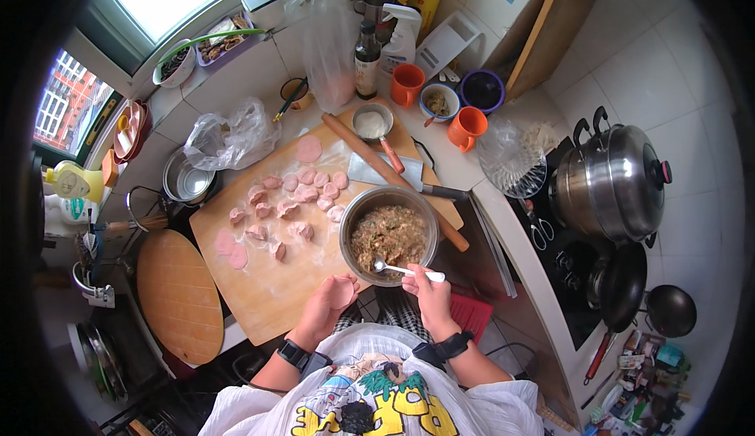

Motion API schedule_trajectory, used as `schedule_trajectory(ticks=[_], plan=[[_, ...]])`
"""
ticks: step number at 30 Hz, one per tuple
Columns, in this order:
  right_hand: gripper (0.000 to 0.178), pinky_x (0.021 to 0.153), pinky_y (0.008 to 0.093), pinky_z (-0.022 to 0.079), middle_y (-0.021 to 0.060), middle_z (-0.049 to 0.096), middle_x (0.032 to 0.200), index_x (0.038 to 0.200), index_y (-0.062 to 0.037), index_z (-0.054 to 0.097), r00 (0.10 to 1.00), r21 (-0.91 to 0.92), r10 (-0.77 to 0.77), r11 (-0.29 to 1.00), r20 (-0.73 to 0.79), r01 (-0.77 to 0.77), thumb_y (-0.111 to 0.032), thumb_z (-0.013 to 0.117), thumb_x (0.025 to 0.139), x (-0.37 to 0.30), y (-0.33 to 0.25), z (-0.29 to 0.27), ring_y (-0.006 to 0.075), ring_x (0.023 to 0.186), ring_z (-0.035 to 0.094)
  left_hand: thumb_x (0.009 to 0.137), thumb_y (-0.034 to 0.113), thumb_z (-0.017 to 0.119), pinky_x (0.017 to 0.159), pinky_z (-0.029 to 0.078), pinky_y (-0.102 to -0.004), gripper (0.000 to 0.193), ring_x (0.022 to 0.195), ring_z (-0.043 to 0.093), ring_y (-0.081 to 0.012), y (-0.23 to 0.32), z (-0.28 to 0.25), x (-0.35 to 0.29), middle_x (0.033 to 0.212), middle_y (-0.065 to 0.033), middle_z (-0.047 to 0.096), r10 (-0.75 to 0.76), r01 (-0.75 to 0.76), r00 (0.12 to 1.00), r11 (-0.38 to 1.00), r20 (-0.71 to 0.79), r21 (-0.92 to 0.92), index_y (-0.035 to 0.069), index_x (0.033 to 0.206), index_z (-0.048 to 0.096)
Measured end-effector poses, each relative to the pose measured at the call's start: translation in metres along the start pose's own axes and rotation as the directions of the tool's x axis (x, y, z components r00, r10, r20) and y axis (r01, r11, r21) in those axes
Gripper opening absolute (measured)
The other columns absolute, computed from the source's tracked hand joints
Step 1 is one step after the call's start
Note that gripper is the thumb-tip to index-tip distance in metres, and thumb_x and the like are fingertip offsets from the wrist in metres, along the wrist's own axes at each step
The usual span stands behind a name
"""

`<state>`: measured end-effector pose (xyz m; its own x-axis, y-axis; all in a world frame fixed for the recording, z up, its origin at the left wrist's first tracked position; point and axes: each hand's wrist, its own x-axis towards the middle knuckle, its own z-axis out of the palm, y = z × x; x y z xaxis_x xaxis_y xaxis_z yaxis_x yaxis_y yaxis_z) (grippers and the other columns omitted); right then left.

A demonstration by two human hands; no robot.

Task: The person is filling and folding pink dumpling wrappers with a meat and vegetable mixture.

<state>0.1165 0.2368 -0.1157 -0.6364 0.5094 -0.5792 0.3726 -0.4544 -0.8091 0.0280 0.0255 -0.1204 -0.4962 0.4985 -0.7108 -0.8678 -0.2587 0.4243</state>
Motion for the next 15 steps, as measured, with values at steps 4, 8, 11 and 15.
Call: schedule_trajectory(ticks=[4, 8, 11, 15], plan=[[0.033, 0.077, 0.0267, 0.054, 0.0082, 0.066, 0.095, 0.117, 0.0047, 0.059, 0.998, 0.157, 0.047, 0.986, 0.032, -0.051, -0.022, 0.054, 0.099, -0.018, -0.028, 0.009, 0.0129, 0.085, 0.064, 0.105, 0.032, 0.031, 0.097, 0.049, -0.0375, 0.042, 0.113, 0.058, -0.0237, 0.018, 0.012, -0.003, 0.124, -0.0133, 0.057, 0.081, -0.081, 0.997, 0.997, -0.006, 0.012, -0.002, 0.122, 0.049], [0.033, 0.077, 0.0275, 0.056, 0.0093, 0.066, 0.095, 0.114, 0.0086, 0.060, 0.970, -0.039, -0.239, 0.970, 0.035, 0.240, -0.021, 0.051, 0.101, -0.048, -0.059, 0.025, 0.0141, 0.085, 0.066, 0.105, 0.032, 0.028, 0.101, 0.046, -0.0381, 0.045, 0.115, 0.057, -0.0230, 0.031, 0.047, 0.008, 0.123, -0.0135, 0.058, 0.074, -0.058, 0.994, 0.981, 0.079, -0.187, -0.001, 0.127, 0.048], [0.026, 0.074, 0.0287, 0.056, 0.0102, 0.066, 0.096, 0.112, 0.0064, 0.062, 0.902, -0.118, -0.425, 0.895, 0.070, 0.431, -0.014, 0.052, 0.099, -0.061, -0.061, 0.026, 0.0167, 0.083, 0.067, 0.105, 0.033, 0.025, 0.101, 0.046, -0.0390, 0.047, 0.116, 0.056, -0.0262, 0.036, 0.070, 0.009, 0.124, -0.0154, 0.058, 0.063, -0.008, 0.985, 0.949, 0.163, -0.316, -0.002, 0.128, 0.046], [0.017, 0.073, 0.0332, 0.055, 0.0154, 0.066, 0.098, 0.104, 0.0010, 0.066, 0.447, -0.428, -0.770, 0.250, 0.456, 0.868, 0.000, 0.060, 0.088, -0.064, -0.058, 0.019, 0.0275, 0.084, 0.067, 0.105, 0.033, 0.022, 0.101, 0.048, -0.0407, 0.048, 0.118, 0.055, -0.0306, 0.040, 0.095, 0.001, 0.127, -0.0185, 0.056, 0.055, 0.022, 0.986, 0.897, 0.160, -0.442, -0.002, 0.128, 0.046]])
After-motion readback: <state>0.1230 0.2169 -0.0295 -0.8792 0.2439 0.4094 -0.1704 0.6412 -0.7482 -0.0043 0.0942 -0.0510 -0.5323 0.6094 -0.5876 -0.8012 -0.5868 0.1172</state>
